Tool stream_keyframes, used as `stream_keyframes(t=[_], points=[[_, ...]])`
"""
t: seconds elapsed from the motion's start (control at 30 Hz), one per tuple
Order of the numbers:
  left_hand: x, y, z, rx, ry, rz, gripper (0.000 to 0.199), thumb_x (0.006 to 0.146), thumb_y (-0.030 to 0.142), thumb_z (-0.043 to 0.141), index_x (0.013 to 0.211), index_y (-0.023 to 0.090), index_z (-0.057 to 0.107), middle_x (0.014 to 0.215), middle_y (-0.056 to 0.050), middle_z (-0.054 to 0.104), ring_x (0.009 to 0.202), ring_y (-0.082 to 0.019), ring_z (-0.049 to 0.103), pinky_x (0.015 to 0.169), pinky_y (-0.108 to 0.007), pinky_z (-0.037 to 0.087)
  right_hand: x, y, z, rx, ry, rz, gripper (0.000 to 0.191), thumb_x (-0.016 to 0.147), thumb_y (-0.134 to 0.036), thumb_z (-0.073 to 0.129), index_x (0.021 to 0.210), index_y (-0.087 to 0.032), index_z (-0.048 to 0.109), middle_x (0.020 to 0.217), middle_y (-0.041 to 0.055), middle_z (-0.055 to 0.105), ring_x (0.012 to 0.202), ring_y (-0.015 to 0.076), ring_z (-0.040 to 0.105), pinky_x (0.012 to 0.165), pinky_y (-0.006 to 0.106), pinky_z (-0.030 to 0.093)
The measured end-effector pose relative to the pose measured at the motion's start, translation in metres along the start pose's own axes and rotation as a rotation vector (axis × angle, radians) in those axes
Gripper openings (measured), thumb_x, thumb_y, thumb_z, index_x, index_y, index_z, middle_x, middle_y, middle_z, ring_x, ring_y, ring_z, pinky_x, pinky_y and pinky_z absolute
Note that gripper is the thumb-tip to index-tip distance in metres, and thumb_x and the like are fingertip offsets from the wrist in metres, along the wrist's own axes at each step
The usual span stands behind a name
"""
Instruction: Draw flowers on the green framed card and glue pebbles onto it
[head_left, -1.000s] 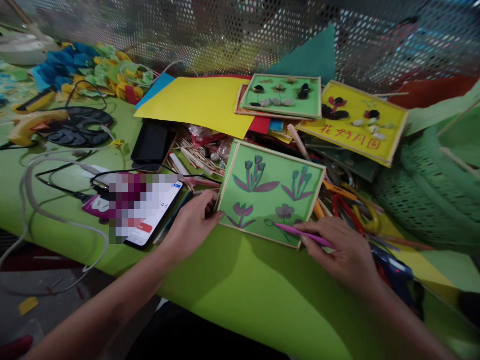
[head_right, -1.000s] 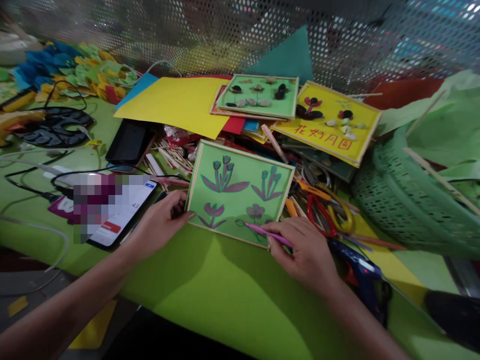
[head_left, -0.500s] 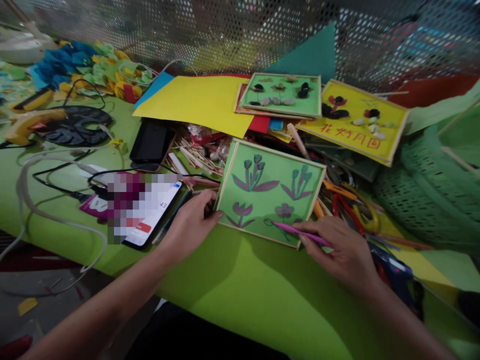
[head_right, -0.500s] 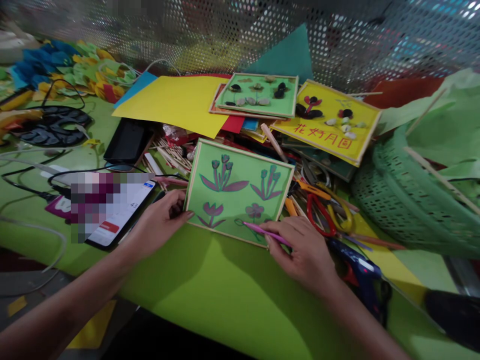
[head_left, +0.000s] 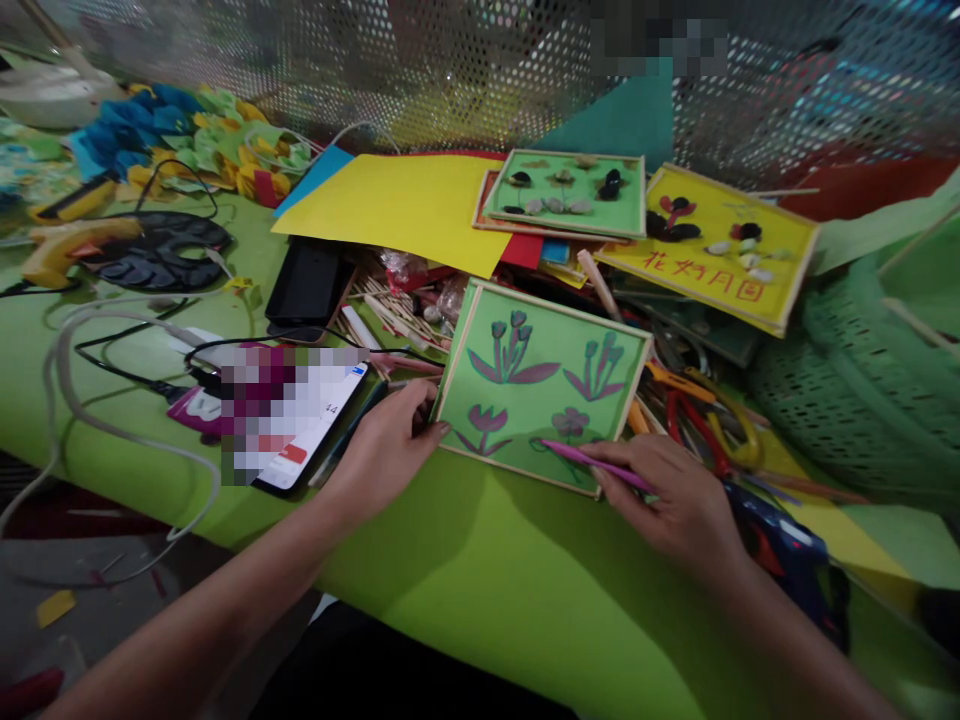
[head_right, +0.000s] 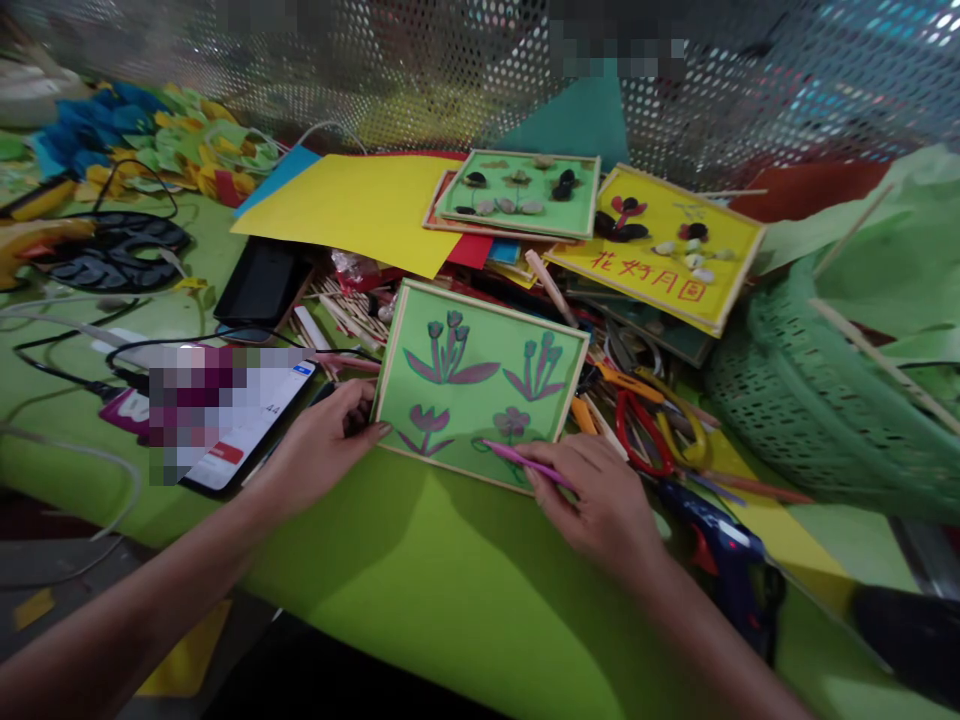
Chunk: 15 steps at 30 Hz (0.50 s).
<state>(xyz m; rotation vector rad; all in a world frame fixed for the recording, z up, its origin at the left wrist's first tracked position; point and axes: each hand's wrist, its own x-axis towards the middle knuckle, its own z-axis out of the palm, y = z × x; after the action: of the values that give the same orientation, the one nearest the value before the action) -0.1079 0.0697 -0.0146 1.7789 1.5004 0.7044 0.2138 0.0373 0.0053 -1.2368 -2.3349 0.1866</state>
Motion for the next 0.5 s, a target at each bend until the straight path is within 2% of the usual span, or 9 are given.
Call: stream_keyframes(t=[0.5], points=[[-0.0007,0.0015,-0.0011,0.000,0.000,0.001,0.011,0.089,0.013,0.060,0.094,0.021,0.055,0.082,0.003,0.055,0.075,-0.016,0.050,0.070,-0.031,0.037,0.0010,-0.0006,0.0012,0.031,-0.019,-0.010,0.023,0.097,-0.016,0.062,0.117,-0.023,0.070,0.088,0.0029,0.073,0.075,0.0184,0.065,0.069,0.031,0.049]])
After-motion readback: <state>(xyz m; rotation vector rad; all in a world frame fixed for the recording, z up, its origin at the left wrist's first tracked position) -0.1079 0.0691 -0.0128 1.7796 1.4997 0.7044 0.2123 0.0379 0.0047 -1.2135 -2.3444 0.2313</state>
